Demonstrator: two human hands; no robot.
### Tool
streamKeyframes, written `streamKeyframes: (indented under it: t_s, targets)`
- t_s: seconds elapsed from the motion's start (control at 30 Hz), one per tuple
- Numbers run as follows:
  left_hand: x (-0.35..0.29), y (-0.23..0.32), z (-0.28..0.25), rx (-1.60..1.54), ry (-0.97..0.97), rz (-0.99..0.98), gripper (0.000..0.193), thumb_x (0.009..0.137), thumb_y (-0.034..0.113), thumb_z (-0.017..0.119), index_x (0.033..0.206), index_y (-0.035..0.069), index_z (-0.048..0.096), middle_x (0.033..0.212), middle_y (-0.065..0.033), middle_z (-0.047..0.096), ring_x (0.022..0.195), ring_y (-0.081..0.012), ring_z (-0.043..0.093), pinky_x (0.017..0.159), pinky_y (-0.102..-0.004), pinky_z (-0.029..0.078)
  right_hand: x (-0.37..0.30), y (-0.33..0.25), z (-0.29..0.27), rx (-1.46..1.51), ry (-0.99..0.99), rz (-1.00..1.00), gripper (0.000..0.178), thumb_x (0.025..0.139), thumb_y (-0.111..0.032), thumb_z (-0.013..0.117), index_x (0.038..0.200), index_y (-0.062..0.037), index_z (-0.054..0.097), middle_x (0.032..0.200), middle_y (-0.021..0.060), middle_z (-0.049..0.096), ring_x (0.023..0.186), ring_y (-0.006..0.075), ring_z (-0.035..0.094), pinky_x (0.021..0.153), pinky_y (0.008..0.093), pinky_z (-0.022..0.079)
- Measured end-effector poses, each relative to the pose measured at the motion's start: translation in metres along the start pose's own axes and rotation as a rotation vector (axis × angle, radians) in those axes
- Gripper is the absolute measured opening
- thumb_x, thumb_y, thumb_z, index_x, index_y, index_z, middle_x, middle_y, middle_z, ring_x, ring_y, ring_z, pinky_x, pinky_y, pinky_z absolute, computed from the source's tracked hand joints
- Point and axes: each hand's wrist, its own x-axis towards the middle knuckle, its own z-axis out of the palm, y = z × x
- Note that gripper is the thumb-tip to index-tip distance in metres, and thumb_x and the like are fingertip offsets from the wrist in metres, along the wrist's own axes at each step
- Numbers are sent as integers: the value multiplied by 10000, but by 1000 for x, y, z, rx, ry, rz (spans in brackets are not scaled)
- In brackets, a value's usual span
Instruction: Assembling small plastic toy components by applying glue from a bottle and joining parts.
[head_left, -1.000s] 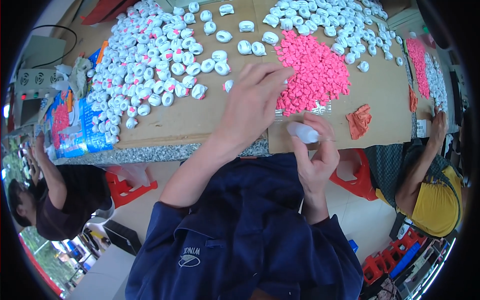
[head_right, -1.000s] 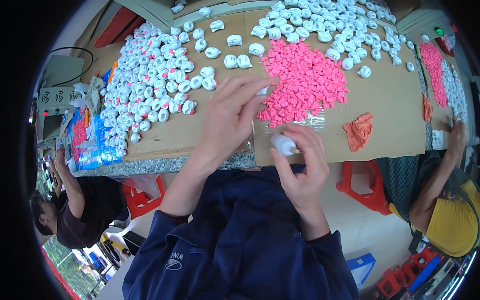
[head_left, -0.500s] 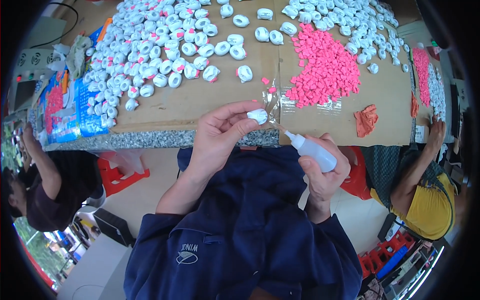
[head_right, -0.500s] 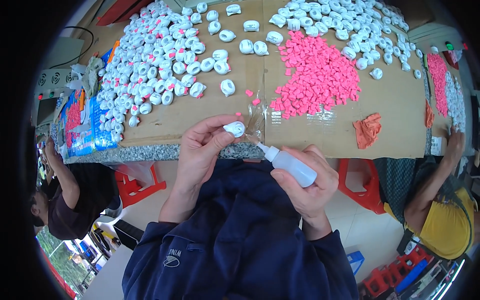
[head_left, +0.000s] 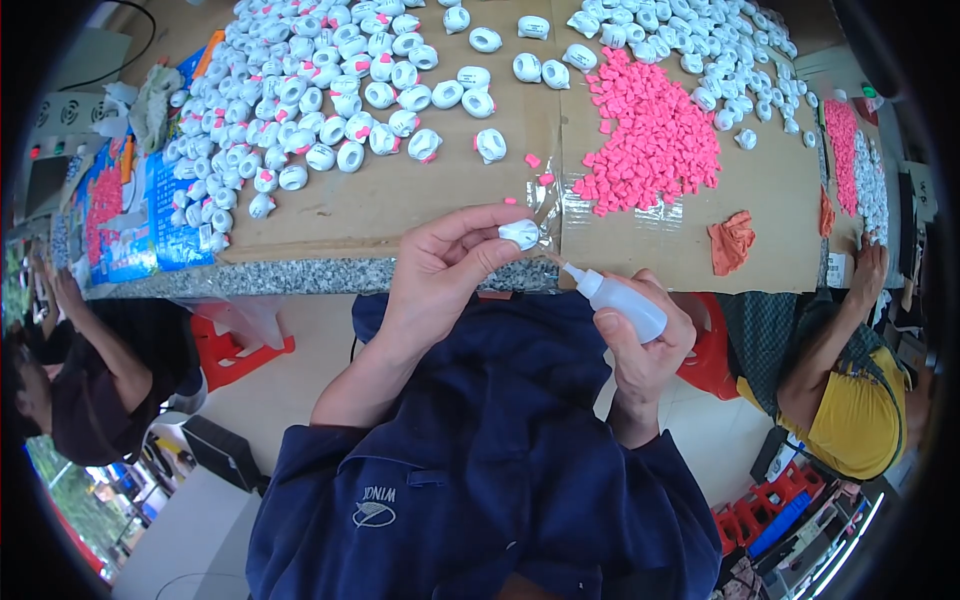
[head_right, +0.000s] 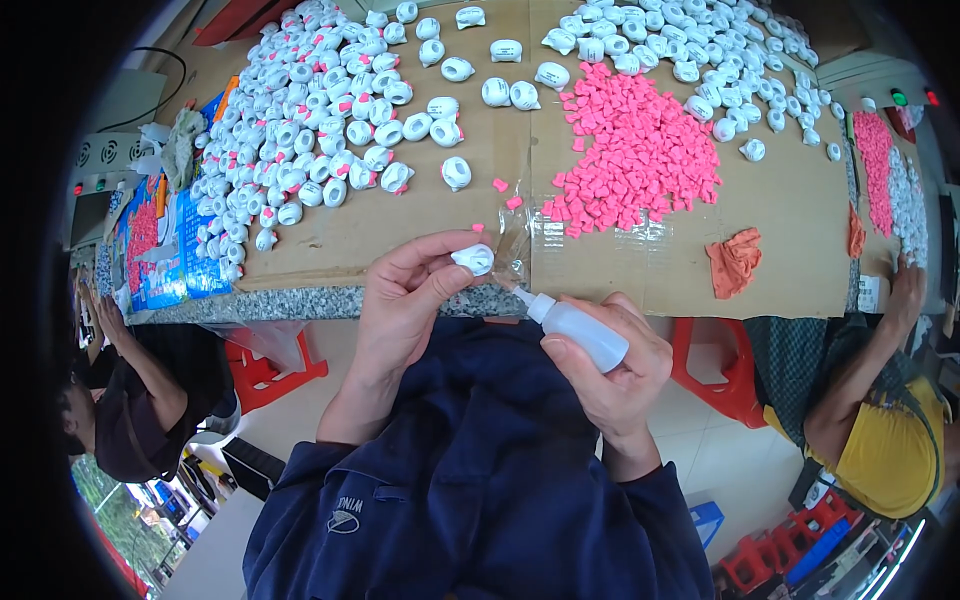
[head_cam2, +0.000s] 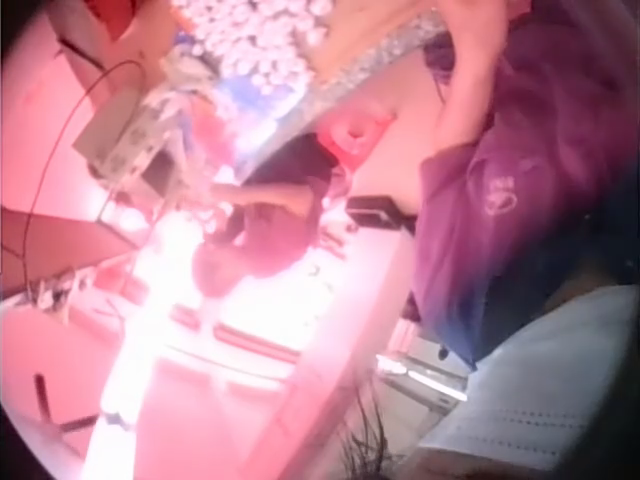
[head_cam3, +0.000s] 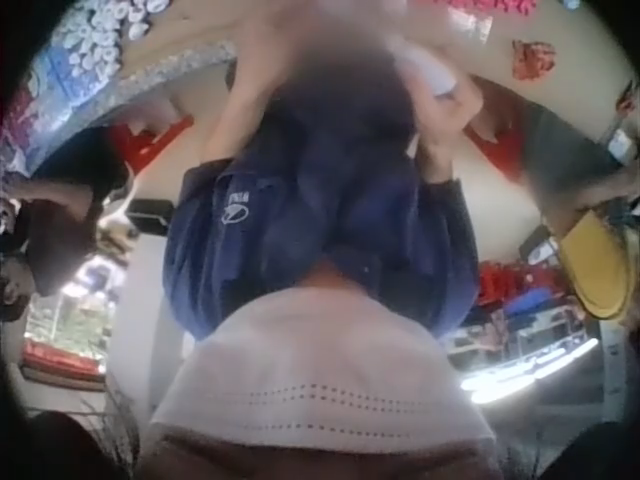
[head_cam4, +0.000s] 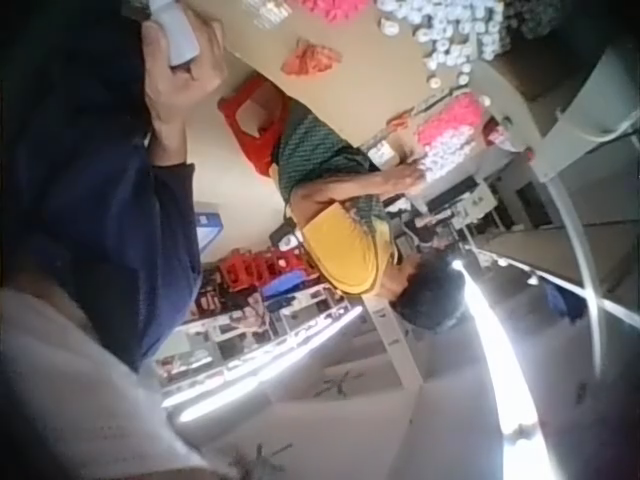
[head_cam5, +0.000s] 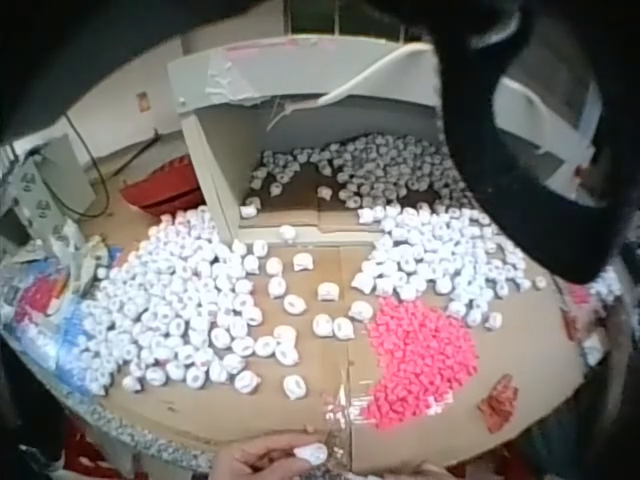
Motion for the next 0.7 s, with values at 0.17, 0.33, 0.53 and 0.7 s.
streamKeyframes:
  t_s: [0.17,0.33,0.53,0.7]
  targets:
    - [0,-3,-2,-25,-15,53,303,823,-28,573,1123,-57,539,1071,-138,605,961,-168,593,856,-293,484,0,-1,-2,26,14,39,310,650,-80,739,908,62,643,688,78,607,596,140,482,539,243,374]
    - [-1,1,2,-4,3,13,302,825,-24,573,1123,-53,542,1074,-135,604,955,-168,596,854,-294,486,-2,1,-1,10,-11,-15,348,710,-187,724,909,81,629,693,33,534,606,75,435,527,201,298]
    - [-1,-4,0,-10,-36,76,303,821,-25,578,1122,-51,545,1072,-133,606,947,-163,597,842,-284,489,-2,4,-6,133,90,35,371,695,-48,714,1025,61,584,880,87,604,762,118,546,680,217,426]
    - [-8,-4,0,22,-30,80,305,812,-29,591,1113,-52,549,1059,-130,612,930,-153,601,815,-271,495,17,14,1,-9,113,-55,380,671,66,673,1035,25,569,963,96,592,887,159,555,793,258,426]
